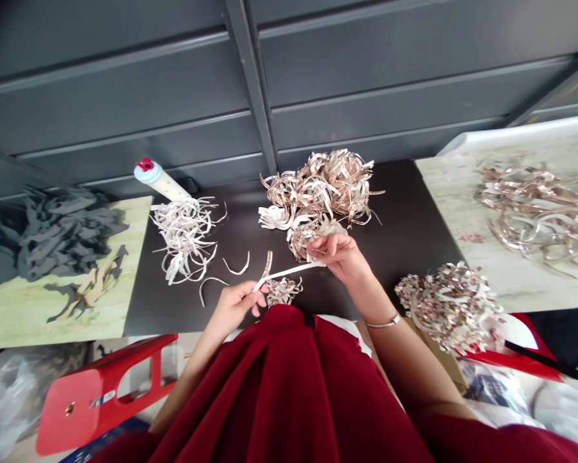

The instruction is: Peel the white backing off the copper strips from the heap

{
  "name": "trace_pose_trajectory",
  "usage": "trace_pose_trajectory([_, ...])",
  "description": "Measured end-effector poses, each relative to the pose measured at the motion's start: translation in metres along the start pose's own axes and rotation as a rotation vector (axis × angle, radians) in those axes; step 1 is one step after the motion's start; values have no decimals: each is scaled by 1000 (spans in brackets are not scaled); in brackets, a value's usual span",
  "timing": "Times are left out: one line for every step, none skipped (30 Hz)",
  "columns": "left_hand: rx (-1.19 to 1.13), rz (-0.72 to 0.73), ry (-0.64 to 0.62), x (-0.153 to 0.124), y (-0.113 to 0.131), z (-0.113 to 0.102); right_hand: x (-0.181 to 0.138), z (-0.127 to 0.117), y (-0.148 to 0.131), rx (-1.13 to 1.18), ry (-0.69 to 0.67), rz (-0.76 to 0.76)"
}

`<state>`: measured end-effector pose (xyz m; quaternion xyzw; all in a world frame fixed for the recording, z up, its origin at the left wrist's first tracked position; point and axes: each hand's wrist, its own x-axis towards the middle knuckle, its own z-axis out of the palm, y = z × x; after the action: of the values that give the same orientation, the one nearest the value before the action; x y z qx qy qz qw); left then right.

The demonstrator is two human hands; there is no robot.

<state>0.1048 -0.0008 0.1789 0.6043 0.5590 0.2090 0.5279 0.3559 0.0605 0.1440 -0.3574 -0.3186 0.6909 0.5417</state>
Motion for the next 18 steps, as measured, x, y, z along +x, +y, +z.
trace_pose_trajectory([31,-9,-13,-2,-1,0,2,-6,3,32,28,14])
trace_pose_trajectory([66,-19,-21,-4,-2,-1,4,-11,6,63,53,26])
trace_pose_trajectory([109,-28,-18,-6,-3,-3,6,-15,8,96,77,35])
trace_pose_trajectory([162,-33,0,-8,-4,-5,7,-18,9,127,100,36])
trace_pose_trajectory([222,-36,31,-10,-5,-7,7,-19,9,146,123,25])
trace_pose_trajectory([284,-37,67,-12,-6,-10,6,-17,9,139,146,-2])
trace_pose_trajectory([341,-36,95,-14,-6,-12,4,-13,9,93,167,-45])
trace_pose_trajectory([390,-36,108,-16,-5,-14,1,-5,8,3,169,-91])
trace_pose_trajectory([429,-38,103,-17,-4,-14,-3,5,8,-127,148,-140])
trace_pose_trajectory([463,-38,89,-18,-2,-14,-7,16,8,-296,103,-186])
trace_pose_trajectory([499,-40,75,-19,1,-12,-11,29,9,-464,-15,-199])
trace_pose_trajectory([540,-43,66,-19,4,-10,-14,42,11,-609,-153,-234])
trace_pose_trajectory([586,-46,64,-20,7,-8,-16,54,14,-749,-257,-299])
trace_pose_trajectory([633,-48,65,-20,9,-6,-16,64,17,-862,-312,-366])
trace_pose_trajectory([677,-48,66,-21,12,-4,-16,72,20,-946,-344,-412])
trace_pose_trajectory([712,-47,69,-22,13,-3,-15,77,23,-1014,-366,-446])
trace_pose_trajectory([735,-45,70,-22,14,-2,-14,80,27,-1065,-380,-461])
trace_pose_trajectory([739,-41,70,-23,14,-2,-13,82,29,-1102,-399,-462])
